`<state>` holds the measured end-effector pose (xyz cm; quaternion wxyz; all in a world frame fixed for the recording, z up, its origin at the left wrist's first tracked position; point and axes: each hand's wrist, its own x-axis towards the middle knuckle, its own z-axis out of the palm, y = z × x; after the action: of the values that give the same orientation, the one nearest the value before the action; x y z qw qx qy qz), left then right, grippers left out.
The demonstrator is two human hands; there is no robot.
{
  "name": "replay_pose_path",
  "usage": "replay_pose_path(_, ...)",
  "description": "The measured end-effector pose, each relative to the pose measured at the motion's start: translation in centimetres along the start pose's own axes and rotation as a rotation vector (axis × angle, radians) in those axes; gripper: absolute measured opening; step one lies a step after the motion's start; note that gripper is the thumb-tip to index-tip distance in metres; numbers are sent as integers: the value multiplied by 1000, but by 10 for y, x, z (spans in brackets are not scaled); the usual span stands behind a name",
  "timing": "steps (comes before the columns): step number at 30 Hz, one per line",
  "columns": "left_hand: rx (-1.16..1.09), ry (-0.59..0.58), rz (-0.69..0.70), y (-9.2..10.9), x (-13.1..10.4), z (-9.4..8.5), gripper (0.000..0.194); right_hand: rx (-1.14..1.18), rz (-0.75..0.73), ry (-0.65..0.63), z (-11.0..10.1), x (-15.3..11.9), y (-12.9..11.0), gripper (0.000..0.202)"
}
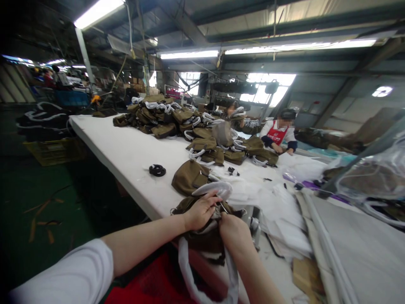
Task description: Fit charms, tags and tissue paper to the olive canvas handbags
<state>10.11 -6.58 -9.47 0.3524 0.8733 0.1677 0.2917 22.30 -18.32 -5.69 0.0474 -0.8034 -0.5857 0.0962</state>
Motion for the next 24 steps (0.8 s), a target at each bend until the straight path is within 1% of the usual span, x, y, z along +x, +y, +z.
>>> replay_pose_path(3, 57, 3, -50, 0, -8, 2, 34, -56, 96, 23, -5, 9, -4, 30)
replay_pose_path(4, 70, 5, -43, 0, -10, 1, 34, -73, 124, 54, -7, 12, -5, 28)
replay_pose_path(6, 96, -14, 33, 4, -15, 0, 34, -101, 136, 163, -10, 16, -7, 21)
replay_pose_path(8, 133, -43, 119, 9, -20, -1, 34, -104, 124, 267, -12, 18, -4, 19)
replay_pose_path(9, 154, -48, 142, 12, -22, -2, 34, -100, 125, 301, -12, 18, 0, 18)
replay_pose_path(11, 187, -18, 151, 16, -24, -3, 34, -96, 150, 335, -11, 17, 11, 20)
replay_pose_path(13, 196, 11, 171, 18, -23, -4, 31, -85, 142, 397, -9, 15, 27, 29)
replay_pose_path(14, 191, 3, 194, 18, -22, -4, 29, -34, 112, 420, -7, 15, 35, 33)
replay_pose_path(15, 188, -19, 218, 18, -21, -5, 27, 51, 69, 414, -4, 14, 43, 35)
replay_pose_path(16, 192, -48, 238, 18, -20, -5, 26, 160, 24, 383, -1, 13, 50, 35)
replay_pose_path(17, 205, -76, 251, 18, -19, -5, 27, 280, -15, 334, 2, 12, 56, 35)
replay_pose_path(19, 250, -95, 253, 17, -18, -3, 28, 476, -50, 241, 9, 10, 66, 34)
replay_pose_path(21, 307, -104, 283, 17, -19, 0, 33, 586, -40, 223, 15, 9, 71, 35)
replay_pose_path(24, 386, -202, 380, 16, -21, 6, 39, 737, 16, 243, 25, 10, 73, 34)
